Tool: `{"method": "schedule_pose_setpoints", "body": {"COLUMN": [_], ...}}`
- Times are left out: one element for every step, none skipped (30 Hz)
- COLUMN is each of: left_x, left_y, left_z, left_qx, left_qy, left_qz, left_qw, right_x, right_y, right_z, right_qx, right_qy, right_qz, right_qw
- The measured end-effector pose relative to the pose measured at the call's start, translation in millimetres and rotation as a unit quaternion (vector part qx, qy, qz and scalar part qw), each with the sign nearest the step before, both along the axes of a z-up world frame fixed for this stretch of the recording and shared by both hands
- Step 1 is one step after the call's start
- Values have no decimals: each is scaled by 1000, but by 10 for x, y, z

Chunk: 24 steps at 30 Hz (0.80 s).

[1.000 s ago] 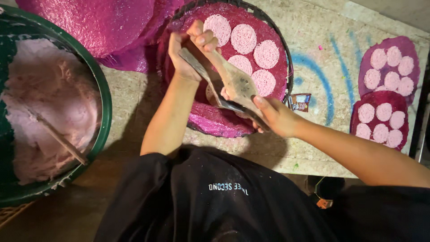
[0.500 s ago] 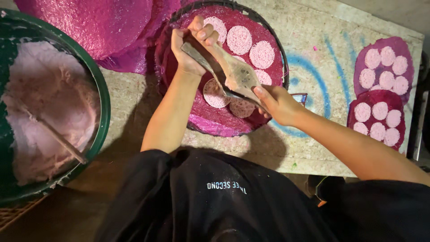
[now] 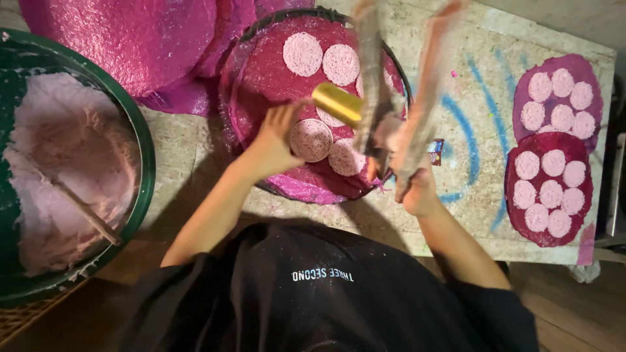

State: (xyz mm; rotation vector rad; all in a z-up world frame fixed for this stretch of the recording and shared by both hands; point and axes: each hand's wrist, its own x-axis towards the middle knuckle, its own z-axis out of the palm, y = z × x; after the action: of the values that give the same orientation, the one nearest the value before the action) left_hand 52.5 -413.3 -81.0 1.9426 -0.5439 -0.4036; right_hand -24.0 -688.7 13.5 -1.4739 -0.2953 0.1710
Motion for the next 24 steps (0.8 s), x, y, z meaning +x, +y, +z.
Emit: {"method": "schedule_pose_setpoints", "body": {"left_x": [-62, -101, -133, -134, -114, -75, -23, 33, 104, 175, 259, 347, 414, 458, 501, 527, 533, 549, 554, 552, 534, 520, 516, 525], "left_y": [-28, -52, -87, -101, -103, -95, -81, -62, -26, 14, 55, 101, 137, 158, 168, 167, 152, 134, 111, 92, 84, 81, 79, 80], "left_z": [48, 96, 141, 181, 212, 232, 241, 238, 223, 200, 173, 142, 105, 63, 24, -14, -50, -79, -103, -119, -125, -119, -98, -65], "left_qx": [148, 153, 159, 164, 158, 152, 146, 124, 102, 79, 83, 86, 90, 91, 92, 94, 92, 91, 90, 89, 90, 90, 67, 44], "left_qy": [-5, -29, -52, -76, -66, -56, -46, -54, -61, -67, -72, -76, -80, -101, -123, -145, -144, -143, -141, -129, -116, -103, -125, -147], "left_qz": [-13, -19, -24, -29, -26, -22, -19, -3, 11, 25, 45, 64, 83, 87, 90, 93, 94, 95, 95, 96, 96, 97, 103, 109], "left_qw": [989, 988, 986, 983, 985, 987, 988, 991, 993, 994, 993, 991, 989, 987, 984, 981, 981, 981, 981, 983, 984, 986, 985, 982], "right_x": [-35, -71, -108, -149, -183, -221, -257, -293, -343, -390, -427, -460, -481, -500, -505, -509, -520, -507, -499, -490, -481, -464, -432, -388], "right_y": [26, 48, 62, 62, 54, 29, -14, -66, -125, -187, -248, -302, -348, -383, -409, -426, -437, -433, -425, -415, -397, -379, -366, -353], "right_z": [32, 57, 76, 90, 89, 82, 66, 39, 6, -33, -76, -120, -165, -204, -237, -259, -268, -282, -286, -284, -280, -275, -267, -264], "right_qx": [0, -1, 10, 21, 32, 24, 14, 5, 15, 25, 36, 45, 55, 64, 61, 58, 53, 51, 48, 46, 44, 42, 40, 12], "right_qy": [-14, -28, -25, -21, -19, -26, -33, -40, -22, -5, 11, 18, 23, 29, 28, 27, 26, 25, 25, 26, 23, 21, 19, 18], "right_qz": [-25, -50, -76, -102, -127, -145, -163, -180, -190, -200, -210, -215, -220, -225, -232, -238, -246, -242, -239, -236, -225, -214, -203, -194], "right_qw": [1000, 998, 997, 994, 991, 989, 986, 983, 981, 979, 977, 975, 974, 972, 970, 969, 968, 969, 970, 970, 973, 976, 978, 981]}}
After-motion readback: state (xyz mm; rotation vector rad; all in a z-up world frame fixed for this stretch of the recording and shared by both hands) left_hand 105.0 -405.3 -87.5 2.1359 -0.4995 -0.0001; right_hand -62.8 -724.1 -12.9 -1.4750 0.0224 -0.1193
